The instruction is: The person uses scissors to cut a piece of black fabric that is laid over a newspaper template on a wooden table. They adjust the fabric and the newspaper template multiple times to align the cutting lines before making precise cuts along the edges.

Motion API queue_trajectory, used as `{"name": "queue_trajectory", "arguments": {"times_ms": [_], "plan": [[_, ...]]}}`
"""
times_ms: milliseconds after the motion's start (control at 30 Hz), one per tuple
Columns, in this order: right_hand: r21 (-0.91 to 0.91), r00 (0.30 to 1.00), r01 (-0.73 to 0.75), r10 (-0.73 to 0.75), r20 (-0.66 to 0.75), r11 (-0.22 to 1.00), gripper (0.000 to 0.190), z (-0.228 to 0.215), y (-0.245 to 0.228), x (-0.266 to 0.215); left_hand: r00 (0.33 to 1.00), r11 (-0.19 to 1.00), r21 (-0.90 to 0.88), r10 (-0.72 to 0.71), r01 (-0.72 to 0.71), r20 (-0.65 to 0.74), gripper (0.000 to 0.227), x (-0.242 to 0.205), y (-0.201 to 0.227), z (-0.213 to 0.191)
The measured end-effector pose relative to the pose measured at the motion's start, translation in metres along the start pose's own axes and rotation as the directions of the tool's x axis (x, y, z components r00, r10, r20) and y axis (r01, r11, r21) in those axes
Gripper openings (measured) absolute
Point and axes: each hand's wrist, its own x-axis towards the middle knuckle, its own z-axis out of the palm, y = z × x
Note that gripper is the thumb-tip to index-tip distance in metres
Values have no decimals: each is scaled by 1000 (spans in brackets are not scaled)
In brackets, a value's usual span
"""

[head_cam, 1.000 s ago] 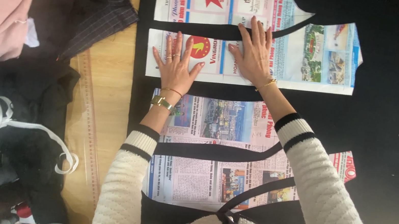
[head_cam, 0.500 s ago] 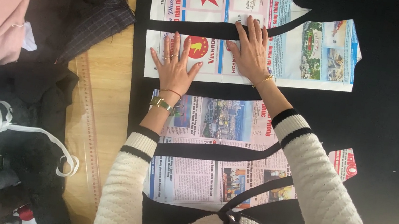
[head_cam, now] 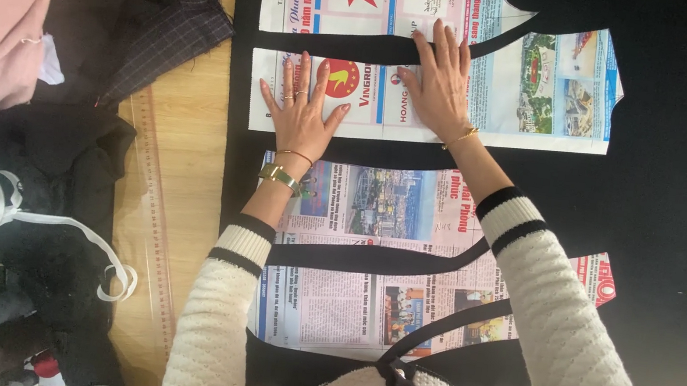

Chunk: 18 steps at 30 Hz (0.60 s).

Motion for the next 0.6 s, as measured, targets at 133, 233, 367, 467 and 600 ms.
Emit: {"name": "queue_trajectory", "arguments": {"times_ms": [133, 233, 367, 467, 600], "plan": [[-66, 999, 29, -30, -16, 997, 51, -8, 9, 13, 1000, 1000, -1, -9, 9, 9, 77, 0, 1, -3], [-68, 998, 48, -50, -28, 997, 50, -14, 13, 19, 1000, 1000, 0, -16, 16, 18, 77, 1, 2, -4], [-30, 1000, 23, -24, -18, 999, 47, -19, 7, 17, 1000, 1000, -22, -21, 21, 22, 78, 1, 1, -2], [-7, 994, 84, -84, -74, 996, 47, -20, -2, -3, 999, 1000, -20, -12, 11, -34, 78, 0, -2, 5], [-6, 995, 94, -94, -19, 996, 51, -38, -31, -64, 997, 1000, -1, -14, 14, -72, 80, -7, -1, 1]]}}
